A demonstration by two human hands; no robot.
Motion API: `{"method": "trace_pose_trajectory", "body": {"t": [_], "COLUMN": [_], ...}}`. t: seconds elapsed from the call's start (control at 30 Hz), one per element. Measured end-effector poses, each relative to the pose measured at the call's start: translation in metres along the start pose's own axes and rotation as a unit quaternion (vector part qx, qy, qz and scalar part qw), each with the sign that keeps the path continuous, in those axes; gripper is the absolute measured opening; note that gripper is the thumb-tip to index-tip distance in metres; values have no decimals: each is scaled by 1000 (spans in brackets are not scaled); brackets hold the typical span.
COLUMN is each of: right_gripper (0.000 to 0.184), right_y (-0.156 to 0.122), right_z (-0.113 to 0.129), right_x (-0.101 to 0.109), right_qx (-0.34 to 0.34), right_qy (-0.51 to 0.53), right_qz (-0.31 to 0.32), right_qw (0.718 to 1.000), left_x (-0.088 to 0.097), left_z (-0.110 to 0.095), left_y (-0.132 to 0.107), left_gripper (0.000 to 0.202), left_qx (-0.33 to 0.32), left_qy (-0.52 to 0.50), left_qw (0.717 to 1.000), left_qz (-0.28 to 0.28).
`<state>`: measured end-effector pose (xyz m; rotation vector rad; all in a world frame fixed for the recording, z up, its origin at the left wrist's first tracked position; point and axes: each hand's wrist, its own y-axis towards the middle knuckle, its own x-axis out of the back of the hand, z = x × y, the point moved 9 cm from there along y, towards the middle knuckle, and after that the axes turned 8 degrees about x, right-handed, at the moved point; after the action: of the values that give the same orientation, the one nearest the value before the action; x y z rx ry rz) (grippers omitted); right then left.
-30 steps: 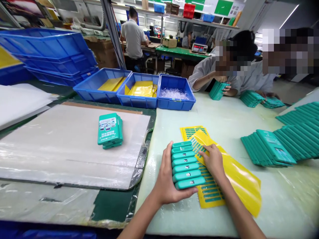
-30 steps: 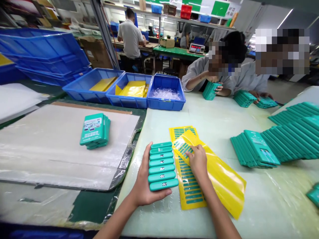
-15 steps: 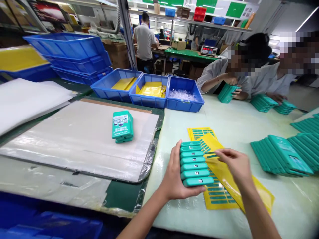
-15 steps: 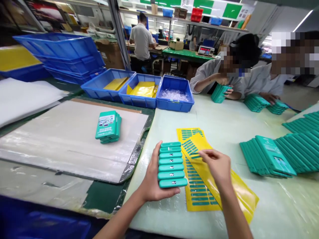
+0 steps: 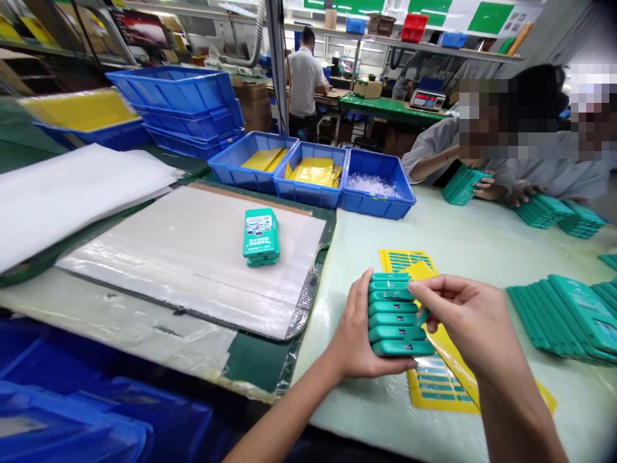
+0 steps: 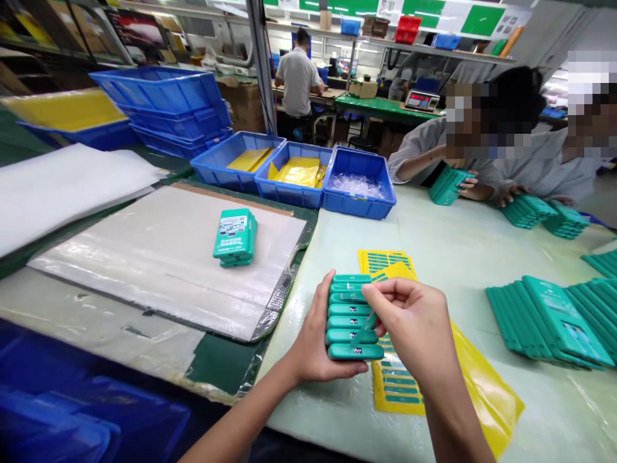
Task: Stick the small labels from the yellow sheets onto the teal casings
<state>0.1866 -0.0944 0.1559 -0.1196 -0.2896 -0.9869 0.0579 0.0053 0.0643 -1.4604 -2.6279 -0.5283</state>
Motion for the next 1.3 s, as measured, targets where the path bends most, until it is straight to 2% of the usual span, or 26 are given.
{"method": "trace_pose_trajectory", "body": {"t": [0.13, 0.2, 0.3, 0.43, 0.57, 0.73, 0.9, 1.17, 1.3], "right_gripper": [37, 39, 41, 35, 31, 30, 25, 24, 18], "right_y": [-2, -3, -5, -10, -13, -10, -7, -9, 2], "right_z": [11, 15, 14, 15, 18, 22, 31, 27, 30], "right_x": [-1, 1, 2, 1, 1, -5, -7, -8, -16], "right_qx": [39, 54, 40, 40, 60, 99, 144, 152, 155], "right_qy": [-27, -61, -90, -62, -114, -157, -149, -166, -218], "right_qz": [27, 22, 15, -8, -25, -1, 15, 23, 66], "right_qw": [998, 996, 995, 997, 991, 983, 978, 974, 961], "left_x": [0, 0, 0, 1, 0, -1, 0, 0, 0], "left_z": [0, 0, 0, -2, 0, 3, 3, 2, 2], "left_y": [1, 1, 2, 2, 2, 1, 1, 0, 0], "left_gripper": [155, 155, 155, 157, 158, 157, 157, 160, 160], "left_qx": [1, 0, 3, 7, 7, -6, -9, -4, -5], "left_qy": [-5, -7, -4, -5, -4, -5, -10, -3, -1], "left_qw": [1000, 1000, 1000, 1000, 1000, 1000, 1000, 1000, 1000], "left_qz": [-5, -5, -3, -6, -6, -8, -6, -3, -1]}}
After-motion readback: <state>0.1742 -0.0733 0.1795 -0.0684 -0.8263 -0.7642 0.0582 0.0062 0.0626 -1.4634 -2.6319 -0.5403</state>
